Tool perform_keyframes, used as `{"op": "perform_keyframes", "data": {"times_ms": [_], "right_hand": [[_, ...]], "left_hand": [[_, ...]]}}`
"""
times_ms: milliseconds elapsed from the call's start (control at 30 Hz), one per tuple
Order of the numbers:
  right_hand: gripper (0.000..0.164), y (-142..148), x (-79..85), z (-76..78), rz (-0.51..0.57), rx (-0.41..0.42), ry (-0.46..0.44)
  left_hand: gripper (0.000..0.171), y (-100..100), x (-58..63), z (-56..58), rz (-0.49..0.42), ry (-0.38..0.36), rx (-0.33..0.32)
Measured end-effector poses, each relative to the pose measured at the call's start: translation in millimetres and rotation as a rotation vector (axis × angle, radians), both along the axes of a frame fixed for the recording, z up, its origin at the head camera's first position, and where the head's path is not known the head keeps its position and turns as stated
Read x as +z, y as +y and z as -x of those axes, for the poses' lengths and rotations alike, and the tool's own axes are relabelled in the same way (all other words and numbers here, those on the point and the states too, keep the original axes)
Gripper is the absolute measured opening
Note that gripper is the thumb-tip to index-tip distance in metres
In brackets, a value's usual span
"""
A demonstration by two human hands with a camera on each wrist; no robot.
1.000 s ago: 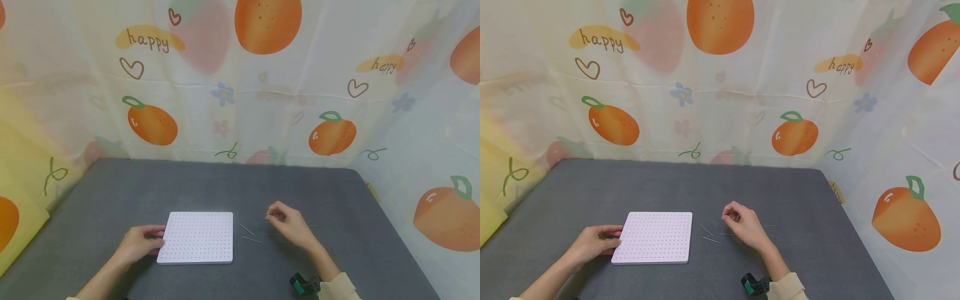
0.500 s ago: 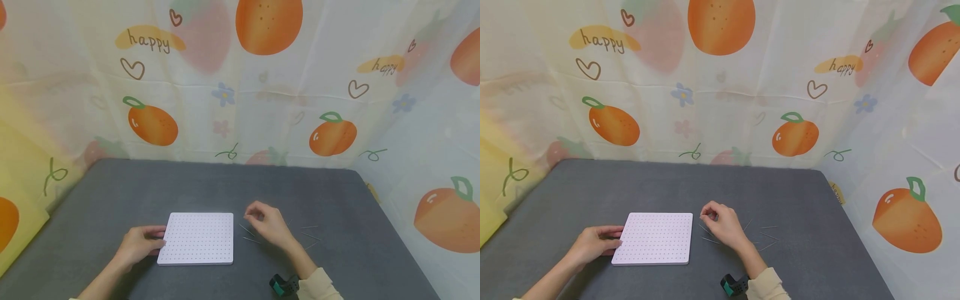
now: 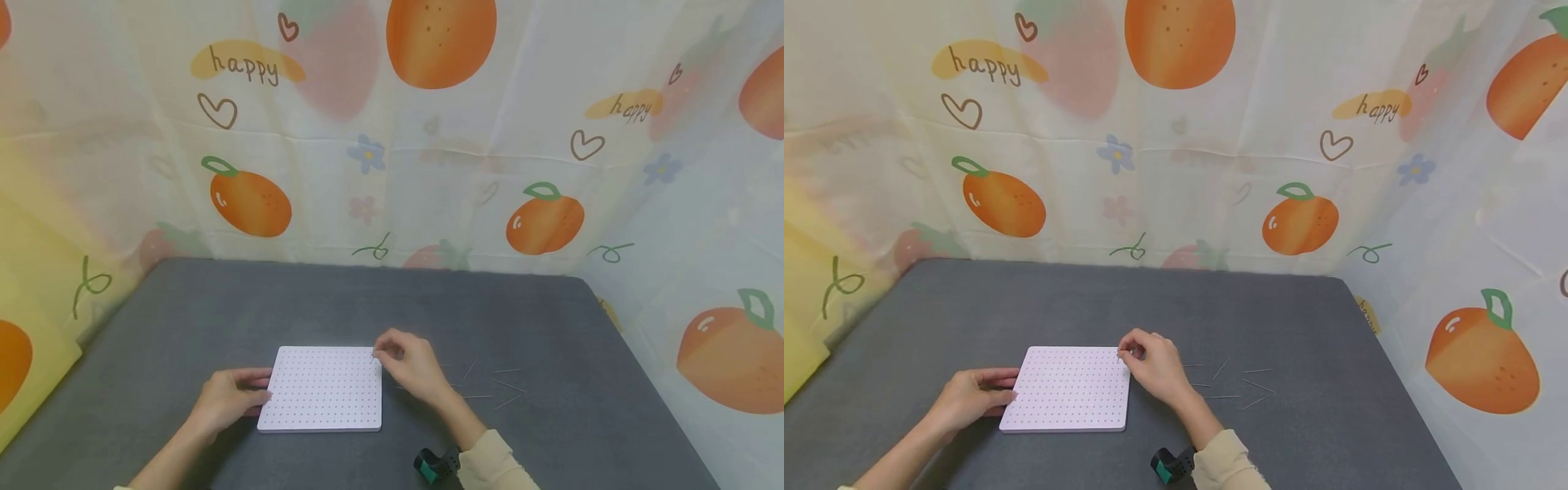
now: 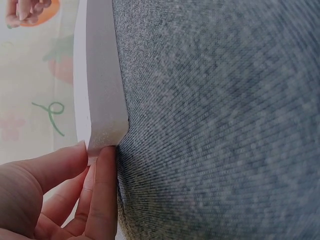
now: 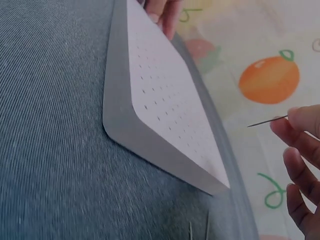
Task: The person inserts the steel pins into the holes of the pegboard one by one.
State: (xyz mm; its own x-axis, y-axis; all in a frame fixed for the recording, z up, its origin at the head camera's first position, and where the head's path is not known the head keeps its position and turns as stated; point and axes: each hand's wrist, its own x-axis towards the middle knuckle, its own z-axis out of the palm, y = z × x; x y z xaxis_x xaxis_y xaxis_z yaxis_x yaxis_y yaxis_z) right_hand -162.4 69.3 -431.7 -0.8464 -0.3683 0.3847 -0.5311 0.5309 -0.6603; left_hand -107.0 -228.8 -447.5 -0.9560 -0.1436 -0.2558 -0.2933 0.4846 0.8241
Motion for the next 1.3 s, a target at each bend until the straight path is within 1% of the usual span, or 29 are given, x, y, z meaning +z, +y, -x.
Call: {"op": "perform_keyframes", "data": {"times_ms": [267,400,600,767,933,1300], "right_hand": [[0.006,-19.0,-1.4,4.9,-0.044,-0.006,0.008],[0.006,-27.8,-3.3,6.0,-0.036,0.000,0.002],[0.005,-40.4,-9.1,3.5,-0.015,0.011,-0.002],[0.005,-50.2,-12.6,2.5,-0.017,-0.018,0.007],[0.005,-58.4,-15.6,3.8,-0.014,-0.047,0.041],[0.005,-71.6,-15.2,4.4,-0.074,-0.040,0.060]], "left_hand": [[0.044,-0.1,0.0,-0.3,-0.014,0.004,-0.001],[0.044,-0.2,0.4,-0.8,-0.011,0.011,-0.002],[0.044,-1.1,0.1,-0.7,-0.022,0.015,-0.004],[0.044,-1.9,-0.7,-1.0,-0.016,0.014,-0.006],[0.044,-1.9,-0.4,-1.2,-0.019,0.015,-0.005],[0.044,-0.6,1.2,-0.6,-0.028,0.011,-0.004]]}}
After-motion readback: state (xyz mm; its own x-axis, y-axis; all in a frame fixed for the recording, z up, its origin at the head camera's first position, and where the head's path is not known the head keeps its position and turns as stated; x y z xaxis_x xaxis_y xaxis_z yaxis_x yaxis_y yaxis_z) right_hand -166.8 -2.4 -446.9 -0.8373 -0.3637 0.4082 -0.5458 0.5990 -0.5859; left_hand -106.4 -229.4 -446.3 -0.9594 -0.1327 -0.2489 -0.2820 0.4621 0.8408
